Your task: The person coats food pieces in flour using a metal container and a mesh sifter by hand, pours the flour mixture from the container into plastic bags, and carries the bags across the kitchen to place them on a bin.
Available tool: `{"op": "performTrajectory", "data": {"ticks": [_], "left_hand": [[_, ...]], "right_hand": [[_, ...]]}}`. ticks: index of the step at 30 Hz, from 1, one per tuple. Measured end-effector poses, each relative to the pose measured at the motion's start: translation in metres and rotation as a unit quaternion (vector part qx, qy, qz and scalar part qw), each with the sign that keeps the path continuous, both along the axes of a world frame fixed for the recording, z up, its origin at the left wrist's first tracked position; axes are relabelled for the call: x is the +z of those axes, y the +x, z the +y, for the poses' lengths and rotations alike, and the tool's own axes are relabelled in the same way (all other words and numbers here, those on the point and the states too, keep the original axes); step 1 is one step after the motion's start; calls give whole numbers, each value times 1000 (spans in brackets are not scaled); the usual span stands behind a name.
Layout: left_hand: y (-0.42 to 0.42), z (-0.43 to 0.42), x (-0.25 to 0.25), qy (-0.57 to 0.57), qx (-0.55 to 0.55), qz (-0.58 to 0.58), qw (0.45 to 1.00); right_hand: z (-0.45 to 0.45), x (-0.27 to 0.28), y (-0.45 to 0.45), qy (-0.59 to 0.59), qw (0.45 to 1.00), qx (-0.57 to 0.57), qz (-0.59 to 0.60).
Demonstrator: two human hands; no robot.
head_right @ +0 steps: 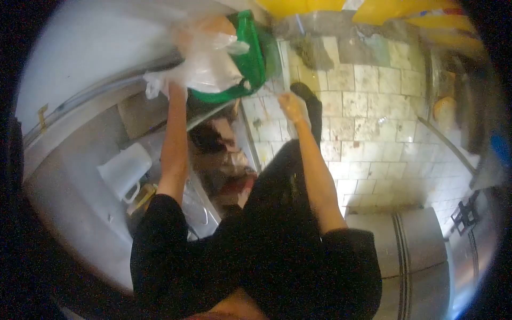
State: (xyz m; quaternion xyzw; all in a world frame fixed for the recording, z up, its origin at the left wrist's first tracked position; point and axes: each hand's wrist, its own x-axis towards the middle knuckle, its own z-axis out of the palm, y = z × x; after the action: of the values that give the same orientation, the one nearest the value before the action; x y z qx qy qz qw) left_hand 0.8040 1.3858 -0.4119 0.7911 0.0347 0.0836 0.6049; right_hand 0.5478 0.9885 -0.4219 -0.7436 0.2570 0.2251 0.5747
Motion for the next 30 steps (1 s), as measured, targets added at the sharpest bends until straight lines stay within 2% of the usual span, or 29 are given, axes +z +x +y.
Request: {"op": "performTrajectory", "data": {"ticks": [2,4,5,7,8,9,10,11,12,13,15,19,21,27,30], "left_hand": [[2,2,-1,-14,8,6,1000],[1,8,-4,-40,21,10,999],[0,11,-6,-56,27,11,998],[-3,22,-16,-95,46,6,994],[-8,29,-22,-122,50,-1,991],[-15,24,-21,41,103,-50,993],[-24,11,-6,43,110,-50,992],[-31,-13,23,143,126,-29,981],[-34,-43,55,190,139,-19,972],[-36,-73,88,237,153,-8,959],[-38,-66,79,243,158,8,957],[-30,-23,11,176,158,44,971],[-28,-9,-16,157,182,60,969],[-47,-62,62,181,240,109,948],[-58,-76,89,177,258,130,941]], "right_hand": [[15,-11,12,-14,999,45,-21],[49,-48,25,-26,994,91,-45],[73,-77,30,14,992,88,-88],[96,-77,51,57,986,86,-131],[103,-73,62,174,982,20,-76],[105,-61,72,286,957,-46,-18],[108,-51,78,288,957,-39,-16],[109,-42,86,295,952,-83,13],[111,-36,92,299,945,-124,41],[112,-32,95,297,947,-113,40],[113,-22,100,402,885,-231,42],[101,-8,105,345,933,-95,30],[99,1,103,296,944,-119,85],[67,7,80,313,942,-88,85],[37,32,77,287,950,10,123]]}}
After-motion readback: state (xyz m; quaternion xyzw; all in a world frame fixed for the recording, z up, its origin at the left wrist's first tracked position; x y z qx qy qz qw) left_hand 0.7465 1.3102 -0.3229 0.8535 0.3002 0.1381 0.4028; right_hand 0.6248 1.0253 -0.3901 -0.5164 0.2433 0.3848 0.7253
